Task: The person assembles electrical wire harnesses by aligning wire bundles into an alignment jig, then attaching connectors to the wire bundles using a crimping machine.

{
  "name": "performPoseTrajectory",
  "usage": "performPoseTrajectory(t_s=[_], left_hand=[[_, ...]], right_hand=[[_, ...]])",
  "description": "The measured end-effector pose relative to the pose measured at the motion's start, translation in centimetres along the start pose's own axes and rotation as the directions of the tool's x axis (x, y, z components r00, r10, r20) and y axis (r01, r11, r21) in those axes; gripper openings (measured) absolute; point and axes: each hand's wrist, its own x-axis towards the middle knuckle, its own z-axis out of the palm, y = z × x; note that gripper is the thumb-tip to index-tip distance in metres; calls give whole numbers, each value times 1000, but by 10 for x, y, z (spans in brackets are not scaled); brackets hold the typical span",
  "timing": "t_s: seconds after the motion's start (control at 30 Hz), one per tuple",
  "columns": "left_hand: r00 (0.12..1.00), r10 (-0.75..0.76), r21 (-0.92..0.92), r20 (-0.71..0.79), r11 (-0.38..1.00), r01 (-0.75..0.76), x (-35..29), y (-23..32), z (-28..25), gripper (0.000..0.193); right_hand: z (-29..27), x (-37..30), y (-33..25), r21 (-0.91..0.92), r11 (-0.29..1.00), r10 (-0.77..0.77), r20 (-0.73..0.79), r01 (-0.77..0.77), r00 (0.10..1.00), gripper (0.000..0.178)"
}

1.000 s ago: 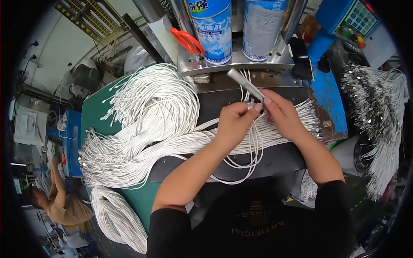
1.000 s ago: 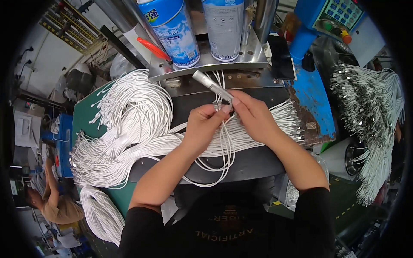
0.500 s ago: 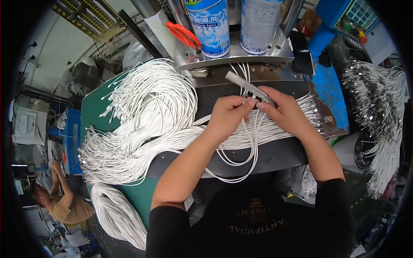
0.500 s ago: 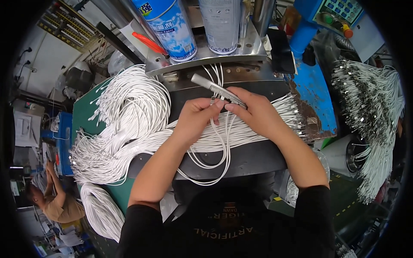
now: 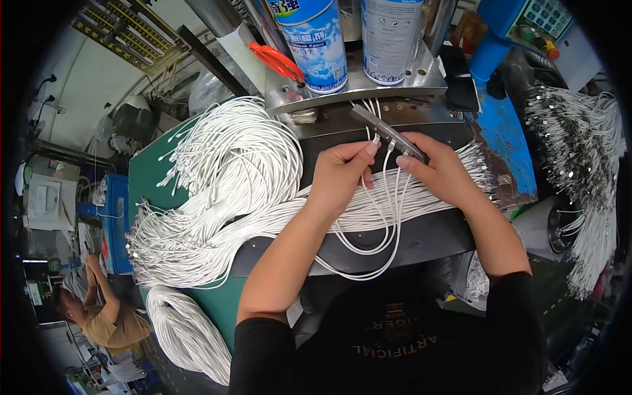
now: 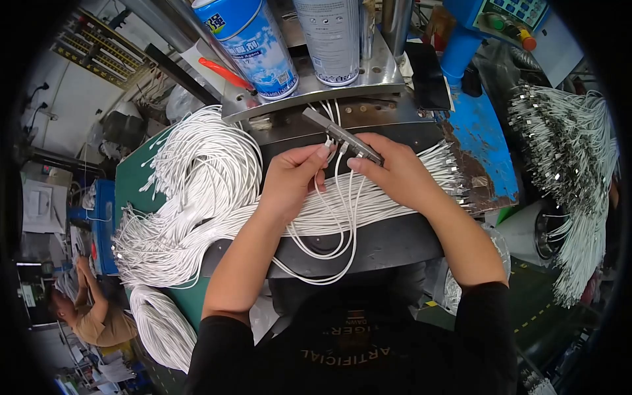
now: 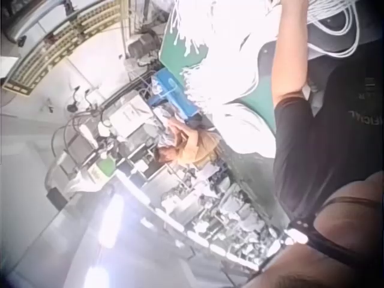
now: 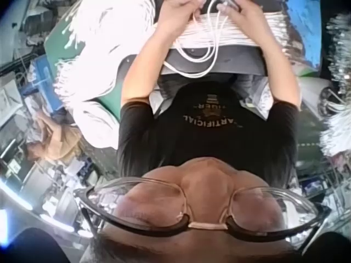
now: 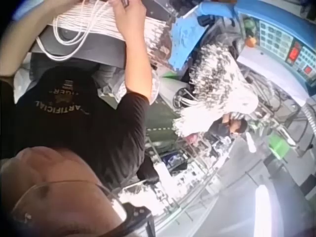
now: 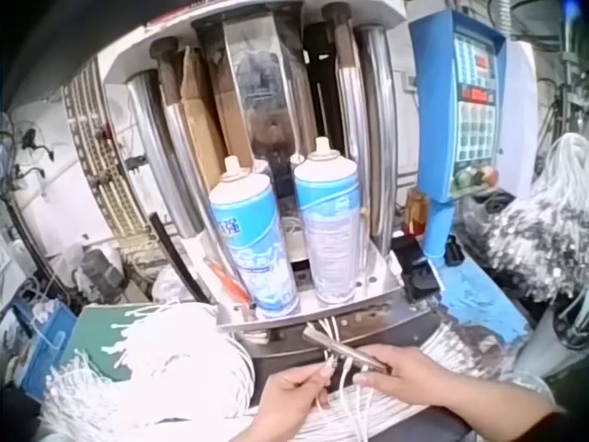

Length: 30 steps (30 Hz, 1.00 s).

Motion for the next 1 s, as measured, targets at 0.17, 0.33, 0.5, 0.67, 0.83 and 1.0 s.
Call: performPoseTrajectory(t_s=[0.17, 0.33, 0.5, 0.67, 0.83, 1.0], left_hand=[[999, 36, -55, -28, 998, -38, 7, -11, -3, 25], [999, -1, -96, -38, 995, -3, 3, -11, -3, 27], [897, 162, -25, -412, 982, -189, 25, -6, 0, 33], [993, -42, -284, -109, 959, 9, 56, 15, 15, 24], [985, -150, -250, -83, 960, 125, 36, -16, 6, 21], [981, -167, -291, -93, 947, 134, 49, 13, 10, 21]], right_hand=[[10, 6, 20, -94, 975, -204, -22, 202, 979, 44], [0, -9, 18, -225, 948, -240, -30, 228, 970, 43], [5, -37, 62, -461, 832, -431, -187, 309, 883, 37], [3, 0, 35, -242, 947, -249, -142, 210, 958, 35], [-4, 32, 33, -307, 948, -80, 28, 85, 996, 34], [-29, 179, 54, -822, 554, -663, -341, 131, 666, 36]])
